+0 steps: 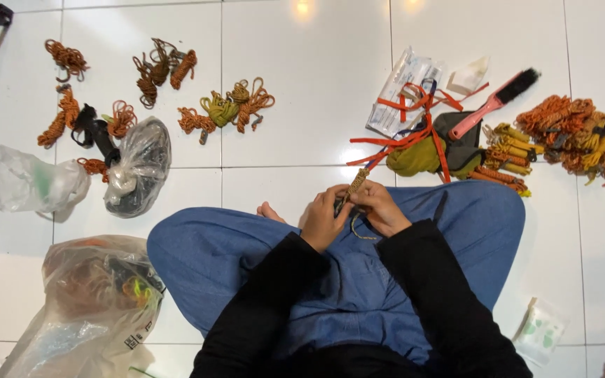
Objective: Tying knots in small bundles of colored thread while sitting on the floor.
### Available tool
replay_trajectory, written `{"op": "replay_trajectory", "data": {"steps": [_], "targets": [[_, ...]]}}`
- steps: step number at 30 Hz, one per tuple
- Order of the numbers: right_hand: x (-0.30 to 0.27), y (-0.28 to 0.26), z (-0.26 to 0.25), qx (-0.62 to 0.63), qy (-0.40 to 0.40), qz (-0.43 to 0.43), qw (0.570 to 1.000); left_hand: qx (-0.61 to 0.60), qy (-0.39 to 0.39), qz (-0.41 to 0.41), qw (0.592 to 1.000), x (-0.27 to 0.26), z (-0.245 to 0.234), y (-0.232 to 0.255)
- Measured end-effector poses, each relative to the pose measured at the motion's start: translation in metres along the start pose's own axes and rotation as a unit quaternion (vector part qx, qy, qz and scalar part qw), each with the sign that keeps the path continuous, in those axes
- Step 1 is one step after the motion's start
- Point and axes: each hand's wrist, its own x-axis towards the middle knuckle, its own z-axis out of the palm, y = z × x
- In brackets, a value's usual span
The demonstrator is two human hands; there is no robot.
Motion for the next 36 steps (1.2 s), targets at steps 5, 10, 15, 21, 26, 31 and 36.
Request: {"op": "replay_trajectory", "data": {"steps": [5, 10, 15, 21, 26, 31, 36], "targets": [[0.004, 0.009, -0.006, 0.003, 0.002, -0.005, 1.0, -0.113, 0.025, -0.044, 0.992, 0.002, 0.0, 0.003], [0.013, 0.026, -0.022, -0.008, 0.013, -0.018, 1.0, -0.255, 0.024, -0.133, 0.957, 0.002, 0.012, -0.011], [0.004, 0.009, 0.002, -0.049, 0.023, -0.034, 0.998, -0.415, 0.039, -0.176, 0.892, -0.004, 0.05, -0.053], [0.002, 0.007, 0.007, -0.062, 0.014, -0.022, 0.998, -0.56, 0.034, -0.25, 0.789, -0.002, 0.052, -0.061], [0.005, 0.016, -0.003, -0.037, -0.004, -0.018, 0.999, -0.645, 0.009, -0.313, 0.698, 0.009, 0.024, -0.039], [0.009, 0.024, -0.016, 0.012, -0.006, -0.013, 1.0, -0.71, -0.031, -0.362, 0.603, 0.011, 0.012, -0.028], [0.007, 0.024, -0.016, 0.027, -0.009, -0.041, 0.999, -0.58, -0.062, -0.318, 0.748, 0.008, 0.011, -0.024]]}}
